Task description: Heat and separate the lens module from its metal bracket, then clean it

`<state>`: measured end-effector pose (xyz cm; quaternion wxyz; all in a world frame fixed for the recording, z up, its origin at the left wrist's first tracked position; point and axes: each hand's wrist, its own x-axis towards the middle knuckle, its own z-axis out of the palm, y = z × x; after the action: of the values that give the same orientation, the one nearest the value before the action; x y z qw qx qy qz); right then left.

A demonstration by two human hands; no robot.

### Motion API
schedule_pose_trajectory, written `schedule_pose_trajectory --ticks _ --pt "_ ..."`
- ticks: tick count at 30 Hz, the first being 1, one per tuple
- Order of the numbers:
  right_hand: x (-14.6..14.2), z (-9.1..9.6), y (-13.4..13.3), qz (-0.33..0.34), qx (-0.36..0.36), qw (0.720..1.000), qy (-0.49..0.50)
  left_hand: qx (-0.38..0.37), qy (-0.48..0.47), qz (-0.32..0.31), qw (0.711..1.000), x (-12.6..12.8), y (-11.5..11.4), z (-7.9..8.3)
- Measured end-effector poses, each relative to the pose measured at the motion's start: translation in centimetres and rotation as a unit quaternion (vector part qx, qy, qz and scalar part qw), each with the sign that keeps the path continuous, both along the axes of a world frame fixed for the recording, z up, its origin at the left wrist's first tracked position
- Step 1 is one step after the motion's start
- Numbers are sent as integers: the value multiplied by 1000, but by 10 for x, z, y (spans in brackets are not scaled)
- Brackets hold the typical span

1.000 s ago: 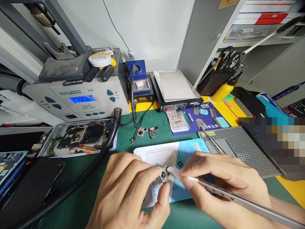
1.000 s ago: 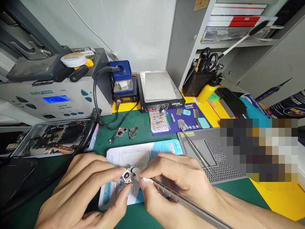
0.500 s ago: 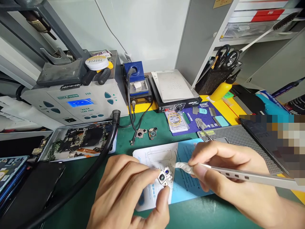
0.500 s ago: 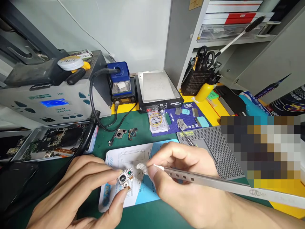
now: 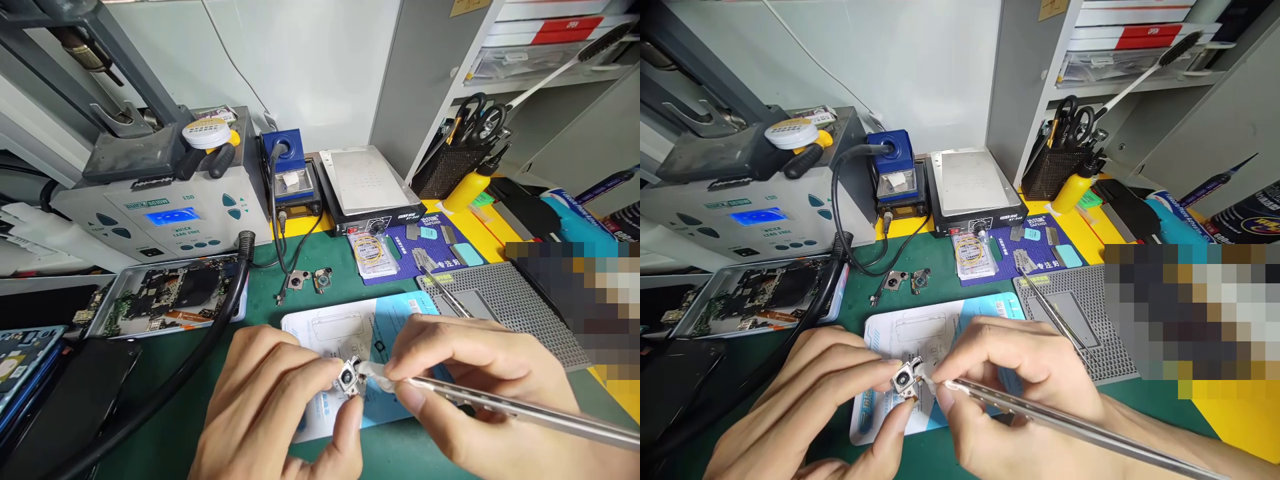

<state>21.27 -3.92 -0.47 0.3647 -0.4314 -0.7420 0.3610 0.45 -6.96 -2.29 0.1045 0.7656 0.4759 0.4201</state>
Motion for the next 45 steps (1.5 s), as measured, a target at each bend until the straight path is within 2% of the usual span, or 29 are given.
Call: schedule_pose_trajectory --ticks 6,12,15,22,28,31,34,39,45 --pt "-1 5 2 11 0 1000 10 -47 -28 -5 999 0 -2 -1" --pt "-1 3 0 11 1 1000 13 -138 -140 36 980 2 -6 -10" --pt "0 -1 -1 25 7 999 29 -171 -129 24 976 -2 -4 -14" --pt "0 -3 1 57 53 996 42 -151 -125 -22 980 -7 -3 -13" --pt "5 -12 -4 82 67 994 20 -185 -123 -4 975 -4 -2 -8" --pt "6 -14 -4 93 71 993 27 -179 -129 -12 975 -4 -1 -5" --pt "6 -15 -3 112 92 988 47 -202 -131 -8 970 -4 -1 -4" --pt "5 -15 -2 94 107 989 26 -238 -121 -8 964 -3 -2 -1" --pt "5 -8 1 82 103 991 23 -236 -142 -1 961 -1 1 0"
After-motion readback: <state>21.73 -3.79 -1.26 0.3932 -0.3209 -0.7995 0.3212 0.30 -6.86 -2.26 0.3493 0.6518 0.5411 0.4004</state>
